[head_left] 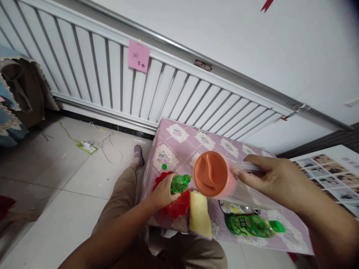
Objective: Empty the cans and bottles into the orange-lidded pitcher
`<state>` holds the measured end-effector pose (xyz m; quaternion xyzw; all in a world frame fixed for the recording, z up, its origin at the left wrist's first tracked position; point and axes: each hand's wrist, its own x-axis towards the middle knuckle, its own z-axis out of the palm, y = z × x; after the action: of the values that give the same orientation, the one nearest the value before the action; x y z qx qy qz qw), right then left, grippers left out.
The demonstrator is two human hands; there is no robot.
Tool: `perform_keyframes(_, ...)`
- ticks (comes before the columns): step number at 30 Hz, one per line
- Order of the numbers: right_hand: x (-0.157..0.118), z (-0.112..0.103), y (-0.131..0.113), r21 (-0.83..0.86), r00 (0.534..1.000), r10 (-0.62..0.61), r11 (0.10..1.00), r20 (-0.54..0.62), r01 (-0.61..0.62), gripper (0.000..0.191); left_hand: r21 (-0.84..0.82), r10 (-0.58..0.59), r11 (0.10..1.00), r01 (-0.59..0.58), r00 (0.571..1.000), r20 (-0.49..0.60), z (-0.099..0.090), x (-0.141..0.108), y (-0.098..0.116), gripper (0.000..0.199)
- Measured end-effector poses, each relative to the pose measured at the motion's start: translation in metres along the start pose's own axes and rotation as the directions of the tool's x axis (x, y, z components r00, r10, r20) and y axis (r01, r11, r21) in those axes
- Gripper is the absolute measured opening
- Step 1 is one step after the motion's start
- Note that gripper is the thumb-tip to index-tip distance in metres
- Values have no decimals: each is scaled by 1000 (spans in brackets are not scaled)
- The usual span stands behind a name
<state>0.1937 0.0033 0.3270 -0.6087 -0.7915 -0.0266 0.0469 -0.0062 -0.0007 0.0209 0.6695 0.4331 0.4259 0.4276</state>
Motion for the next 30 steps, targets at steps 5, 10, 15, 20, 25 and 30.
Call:
perform_keyframes(5, 1, -1, -3, 12, 1000, 0, 1000, 7, 0, 50, -2, -1, 1000, 1, 1000, -1, 0, 0, 0, 76)
perform_keyframes(10, 1, 0, -4, 19, 1000, -4, 1000, 8, 4, 46, 4, 8, 1000, -8, 1000, -10, 1, 0, 0, 75)
perform_keyframes(15, 1, -1, -4, 4, 1000, 1, 1000, 16, -1, 48, 11, 19, 1000, -19, 1000, -5, 1, 0, -1, 74)
perform_keyframes(20, 2, -1, -5, -12, 1000, -8, 1000, 26, 8, 49, 22, 17, 1000, -17, 1000, -10, 2, 0, -2, 75)
perform_keyframes(25, 2, -1, -6, -10, 999, -1, 1000, 43, 2, 48, 27, 16, 1000, -16, 1000, -3, 1, 0, -1, 74)
perform_keyframes(30, 2, -2, -7, -1, 999, -4, 1000, 51, 4, 51, 21, 13, 1000, -13, 1000, -7, 1, 0, -1, 74)
